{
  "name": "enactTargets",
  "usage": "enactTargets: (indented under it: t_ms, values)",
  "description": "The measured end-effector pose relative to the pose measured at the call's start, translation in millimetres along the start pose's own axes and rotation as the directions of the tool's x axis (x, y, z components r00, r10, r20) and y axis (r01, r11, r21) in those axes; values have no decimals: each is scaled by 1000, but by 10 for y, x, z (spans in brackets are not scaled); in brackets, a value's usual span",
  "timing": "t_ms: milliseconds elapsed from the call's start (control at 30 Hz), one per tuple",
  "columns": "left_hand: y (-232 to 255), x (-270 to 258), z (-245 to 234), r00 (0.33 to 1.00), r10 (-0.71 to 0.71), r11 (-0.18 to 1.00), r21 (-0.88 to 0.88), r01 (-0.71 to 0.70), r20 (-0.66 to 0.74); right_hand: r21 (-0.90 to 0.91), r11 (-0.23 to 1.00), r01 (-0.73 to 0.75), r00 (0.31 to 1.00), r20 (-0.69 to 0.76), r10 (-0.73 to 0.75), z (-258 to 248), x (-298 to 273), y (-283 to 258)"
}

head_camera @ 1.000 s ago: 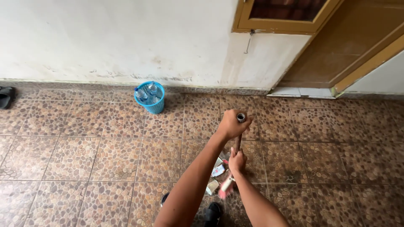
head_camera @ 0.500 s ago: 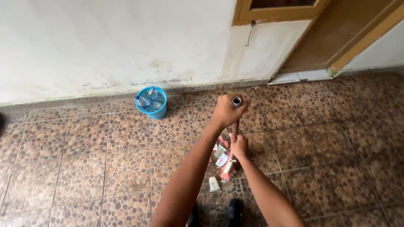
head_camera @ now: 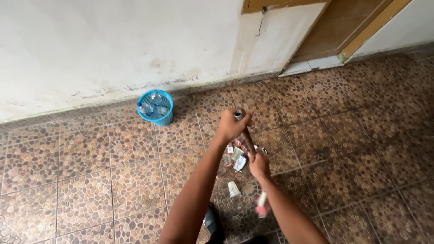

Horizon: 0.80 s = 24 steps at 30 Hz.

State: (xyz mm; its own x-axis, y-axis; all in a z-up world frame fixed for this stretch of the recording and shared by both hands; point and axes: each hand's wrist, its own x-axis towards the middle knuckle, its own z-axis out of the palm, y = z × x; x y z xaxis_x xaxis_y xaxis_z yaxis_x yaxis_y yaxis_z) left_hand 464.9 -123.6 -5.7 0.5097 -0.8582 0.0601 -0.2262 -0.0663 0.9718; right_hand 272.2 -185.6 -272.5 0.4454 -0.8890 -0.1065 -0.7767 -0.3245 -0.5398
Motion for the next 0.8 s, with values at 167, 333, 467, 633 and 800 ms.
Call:
enactTargets:
  t_ms: [167, 333, 467, 633, 800]
  values:
    - [-66, 8, 47, 996, 46, 997, 58, -51, 82, 144, 989, 21, 996, -90, -8, 300, -172, -177]
    - [218, 38, -173, 985, 148, 980, 119, -158, 89, 156, 988, 4, 983, -180, 24, 301, -146, -657]
    - [429, 8, -310, 987, 148, 979, 135, -154, 55, 101, 984, -149, 984, -82, 158, 103, -87, -1093]
    - [519, 9, -429, 974, 225, 956, 200, -215, -30, 133, 988, -81, 990, -102, 95, 315, 156, -1161]
    - [627, -24, -442, 969, 246, 939, 255, -231, -26, 283, 936, 211, 973, -154, -172, 85, 258, -1203]
